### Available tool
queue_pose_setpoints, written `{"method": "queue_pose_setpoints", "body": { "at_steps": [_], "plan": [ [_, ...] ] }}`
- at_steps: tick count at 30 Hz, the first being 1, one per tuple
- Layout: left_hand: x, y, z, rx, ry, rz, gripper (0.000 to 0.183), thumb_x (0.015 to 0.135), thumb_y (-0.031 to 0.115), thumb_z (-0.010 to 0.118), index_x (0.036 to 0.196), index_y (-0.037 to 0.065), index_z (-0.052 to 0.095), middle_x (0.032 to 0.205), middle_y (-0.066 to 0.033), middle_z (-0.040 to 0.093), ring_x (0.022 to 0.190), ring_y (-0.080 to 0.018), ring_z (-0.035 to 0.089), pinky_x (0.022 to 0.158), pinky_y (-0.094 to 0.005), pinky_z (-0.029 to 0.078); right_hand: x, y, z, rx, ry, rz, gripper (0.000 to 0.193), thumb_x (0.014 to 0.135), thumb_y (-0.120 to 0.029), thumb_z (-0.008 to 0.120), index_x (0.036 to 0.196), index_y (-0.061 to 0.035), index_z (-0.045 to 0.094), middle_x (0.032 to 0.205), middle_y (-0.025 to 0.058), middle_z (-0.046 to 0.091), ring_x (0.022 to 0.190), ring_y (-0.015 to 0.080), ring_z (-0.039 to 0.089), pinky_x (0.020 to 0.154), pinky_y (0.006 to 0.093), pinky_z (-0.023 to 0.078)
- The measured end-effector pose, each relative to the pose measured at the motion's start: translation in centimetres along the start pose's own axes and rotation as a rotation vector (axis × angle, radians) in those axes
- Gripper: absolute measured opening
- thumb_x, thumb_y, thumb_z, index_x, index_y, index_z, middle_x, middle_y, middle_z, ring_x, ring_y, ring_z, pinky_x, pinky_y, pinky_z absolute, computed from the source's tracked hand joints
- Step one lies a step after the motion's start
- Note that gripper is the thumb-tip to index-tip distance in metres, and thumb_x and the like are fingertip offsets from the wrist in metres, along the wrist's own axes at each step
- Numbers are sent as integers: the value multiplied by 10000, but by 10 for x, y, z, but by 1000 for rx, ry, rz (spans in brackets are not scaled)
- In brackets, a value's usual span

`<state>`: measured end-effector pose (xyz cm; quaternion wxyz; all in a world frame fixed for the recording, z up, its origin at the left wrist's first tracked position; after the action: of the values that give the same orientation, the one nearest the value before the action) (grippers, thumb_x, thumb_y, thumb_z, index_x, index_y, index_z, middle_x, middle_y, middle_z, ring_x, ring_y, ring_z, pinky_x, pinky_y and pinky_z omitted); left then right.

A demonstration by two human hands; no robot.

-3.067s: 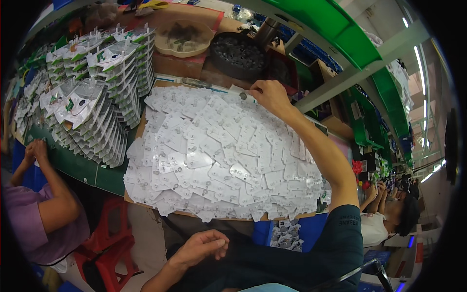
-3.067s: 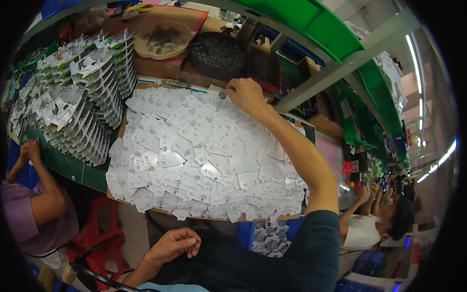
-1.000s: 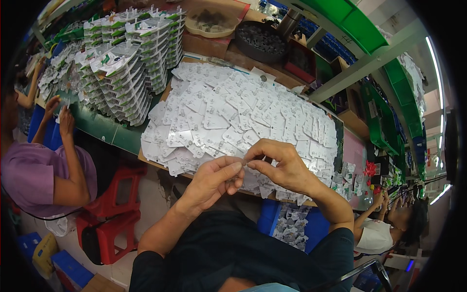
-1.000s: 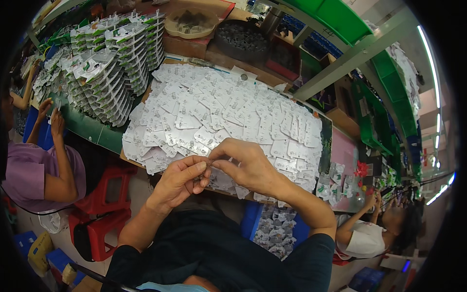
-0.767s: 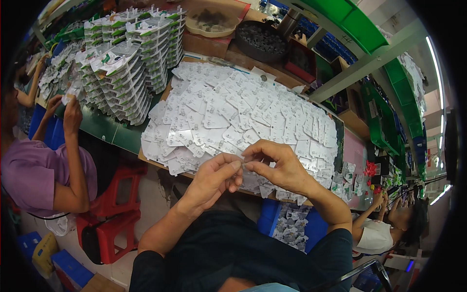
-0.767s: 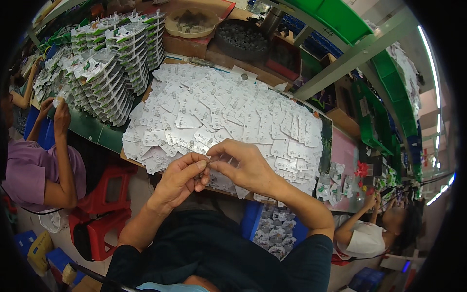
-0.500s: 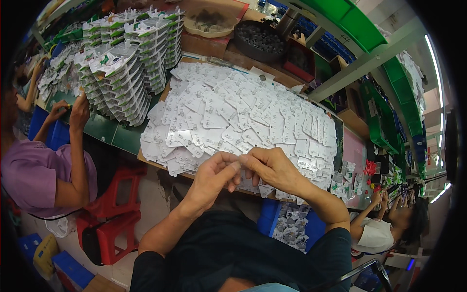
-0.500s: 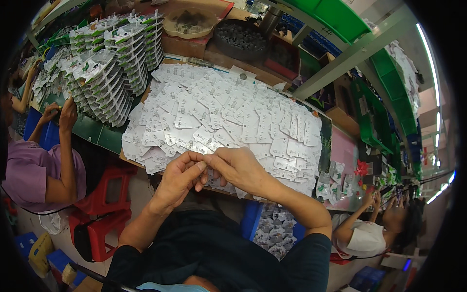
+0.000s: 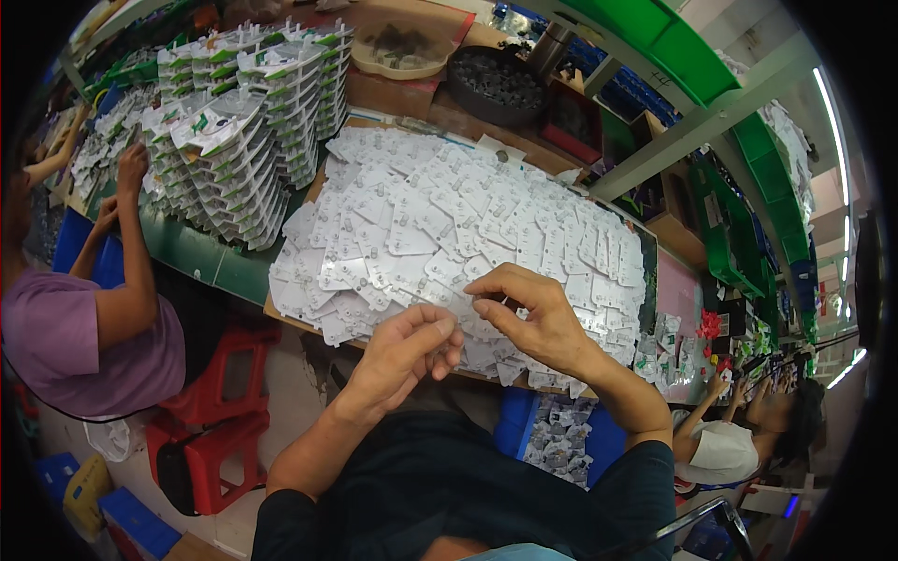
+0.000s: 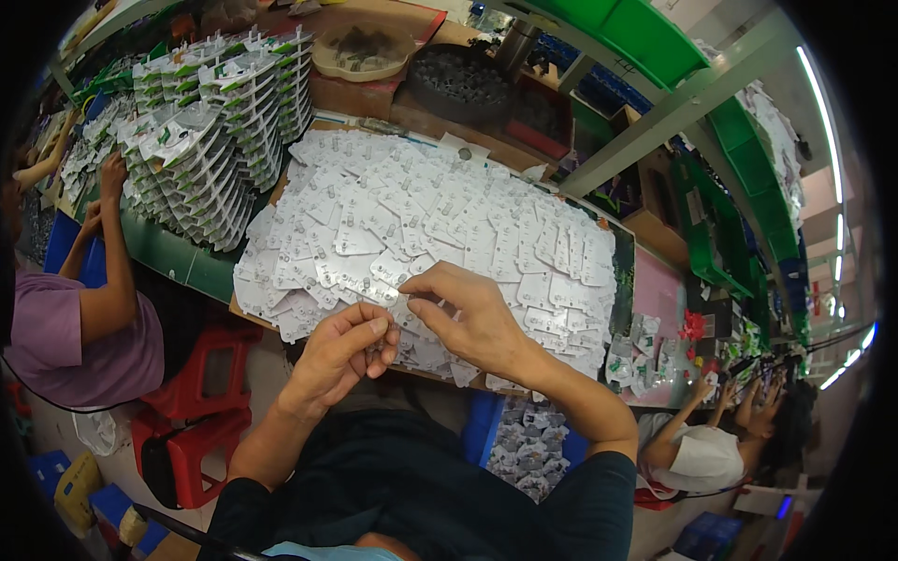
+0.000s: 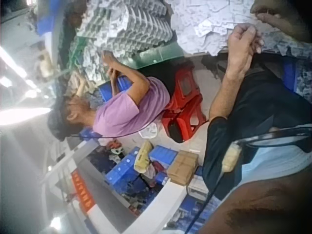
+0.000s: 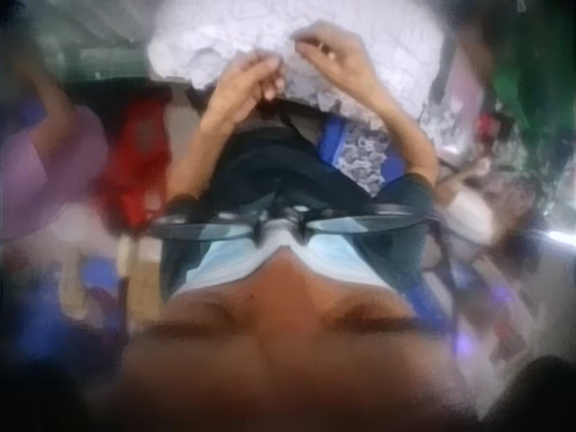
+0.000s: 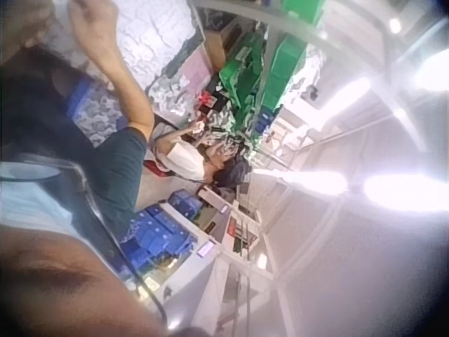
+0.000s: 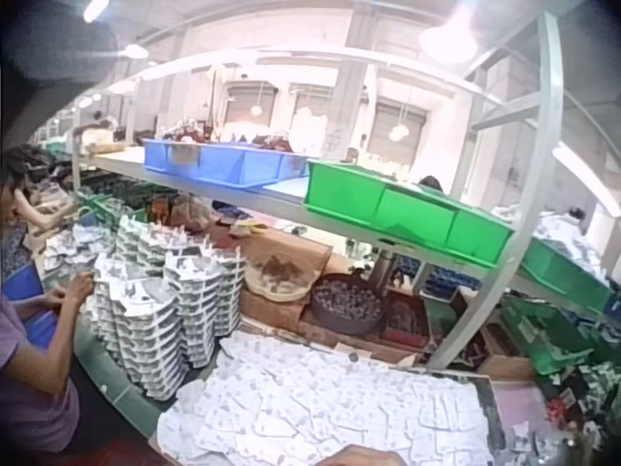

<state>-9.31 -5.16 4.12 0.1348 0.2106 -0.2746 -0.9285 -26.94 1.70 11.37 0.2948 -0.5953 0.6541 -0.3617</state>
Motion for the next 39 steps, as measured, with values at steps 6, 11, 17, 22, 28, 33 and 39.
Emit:
{"method": "queue_pose_setpoints", "body": {
  "at_steps": [6, 11, 17, 22, 28, 33, 39],
  "plan": [
    [-15, -10, -7, -94, -92, -65, 214, 975, 118, 556, 1144, -13, 553, 1008, -101, 625, 803, -135, 596, 599, -215, 465, 26, 21, -41, 9, 236, 72, 186, 843, -49, 692, 1017, 17, 682, 910, 94, 711, 792, 125, 674, 669, 243, 528],
    [-24, -29, -18, -184, -124, -181, 230, 976, 64, 532, 1178, -41, 570, 1028, -134, 609, 820, -164, 589, 527, -183, 432, 85, 68, -94, 17, 301, 235, 181, 880, -87, 669, 1019, 29, 662, 877, 66, 694, 774, 115, 674, 591, 233, 517],
    [-35, -47, -36, -263, -61, -345, 224, 972, 38, 534, 1170, -50, 588, 1026, -143, 611, 825, -174, 600, 504, -168, 411, 159, 137, -120, -482, 213, 221, 158, 791, -136, 700, 909, -40, 740, 787, 148, 711, 748, 249, 698, 685, 351, 541],
    [-40, -56, -57, -312, 7, -423, 222, 962, 35, 555, 1164, -49, 591, 1038, -162, 618, 827, -187, 606, 504, -173, 422, 191, 176, -111, -743, 130, 183, 145, 767, -132, 691, 886, -79, 755, 836, 161, 710, 802, 333, 677, 771, 419, 533],
    [-40, -61, -71, -318, 8, -474, 220, 953, 67, 586, 1152, -27, 599, 1052, -135, 643, 847, -173, 617, 556, -199, 435, 202, 193, -102, -794, 44, 207, 156, 757, -134, 684, 889, -101, 761, 862, 138, 716, 811, 327, 679, 775, 408, 538],
    [-35, -58, -71, -345, -22, -480, 213, 951, 65, 589, 1145, -23, 600, 1045, -138, 642, 842, -176, 621, 553, -198, 435, 202, 199, -96, -922, -10, 154, 159, 764, -143, 678, 895, -109, 761, 859, 139, 713, 833, 324, 676, 772, 424, 536],
    [-39, -55, -69, -313, -58, -478, 216, 953, 68, 587, 1145, -31, 592, 1049, -136, 637, 842, -165, 623, 553, -194, 435, 198, 197, -100, -887, 41, 178, 166, 774, -145, 668, 907, -110, 763, 862, 156, 709, 836, 334, 673, 786, 431, 532]
  ]
}}
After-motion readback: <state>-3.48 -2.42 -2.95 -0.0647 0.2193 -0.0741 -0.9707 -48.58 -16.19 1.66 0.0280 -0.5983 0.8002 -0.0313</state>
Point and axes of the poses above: each hand's wrist, its own x-axis towards the middle knuckle, its own z-axis out of the palm, y = z × x, the point moved 2 cm from there along x, towards the middle knuckle
